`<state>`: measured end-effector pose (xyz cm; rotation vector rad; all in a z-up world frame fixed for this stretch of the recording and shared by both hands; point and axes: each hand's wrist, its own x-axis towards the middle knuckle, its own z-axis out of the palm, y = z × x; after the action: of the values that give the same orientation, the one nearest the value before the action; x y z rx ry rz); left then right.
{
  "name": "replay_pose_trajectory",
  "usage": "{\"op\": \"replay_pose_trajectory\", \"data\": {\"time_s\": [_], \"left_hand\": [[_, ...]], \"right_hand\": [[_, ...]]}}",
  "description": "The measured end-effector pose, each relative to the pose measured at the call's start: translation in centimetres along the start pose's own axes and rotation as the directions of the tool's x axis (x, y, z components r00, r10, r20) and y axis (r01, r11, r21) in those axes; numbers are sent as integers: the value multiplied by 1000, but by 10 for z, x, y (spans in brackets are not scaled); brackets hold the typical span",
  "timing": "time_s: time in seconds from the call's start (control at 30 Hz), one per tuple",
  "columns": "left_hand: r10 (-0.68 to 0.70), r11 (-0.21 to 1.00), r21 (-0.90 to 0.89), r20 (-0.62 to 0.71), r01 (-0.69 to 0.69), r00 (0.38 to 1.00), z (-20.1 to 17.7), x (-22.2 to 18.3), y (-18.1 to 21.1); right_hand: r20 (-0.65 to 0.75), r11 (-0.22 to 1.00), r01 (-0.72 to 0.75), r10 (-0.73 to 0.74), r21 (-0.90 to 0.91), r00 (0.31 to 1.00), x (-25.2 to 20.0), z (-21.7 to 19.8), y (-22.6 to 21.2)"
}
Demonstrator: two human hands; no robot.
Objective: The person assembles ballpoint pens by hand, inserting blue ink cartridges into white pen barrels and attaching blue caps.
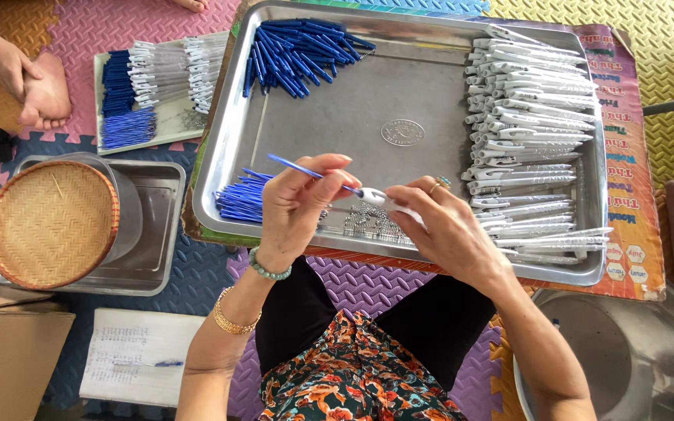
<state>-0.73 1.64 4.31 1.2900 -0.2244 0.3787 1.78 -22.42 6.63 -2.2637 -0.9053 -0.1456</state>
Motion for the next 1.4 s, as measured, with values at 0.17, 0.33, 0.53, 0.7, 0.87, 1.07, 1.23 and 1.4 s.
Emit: {"op": "replay_pose_trajectory", "data": {"time_s": [0.17, 0.33, 0.53, 0.7, 0.87, 1.07, 1.23, 1.4], "left_hand": [[41, 989, 137, 48, -47, 998, -6, 12, 3], [96, 969, 224, 36, -102, 995, -13, 18, 3], [89, 966, 243, 18, -91, 996, -31, 17, -19], [-35, 991, 128, -97, 47, 995, -60, 23, -6], [-35, 998, 41, -102, 39, 994, -73, 23, -20], [-169, 979, -129, -95, 157, 981, -80, 19, -34], [-219, 952, -230, -60, 200, 974, -85, 15, -45], [-261, 938, -223, 47, 265, 964, -74, 13, -40]], "right_hand": [[16, 975, -59, 56, 215, 998, 9, 31, 4], [74, 937, -128, 109, 325, 991, 35, 41, -8], [-51, 913, -102, 133, 394, 990, 72, 56, -7], [72, 969, 118, -137, 219, 988, 143, 46, 52], [3, 1000, -23, 23, -6, 1000, 232, 136, 171], [25, 955, -230, 239, -189, 971, 282, 199, 201], [137, 916, -320, 359, -242, 923, 251, 171, 184], [176, 679, -273, 210, 682, 962, 189, 39, 54]]}}
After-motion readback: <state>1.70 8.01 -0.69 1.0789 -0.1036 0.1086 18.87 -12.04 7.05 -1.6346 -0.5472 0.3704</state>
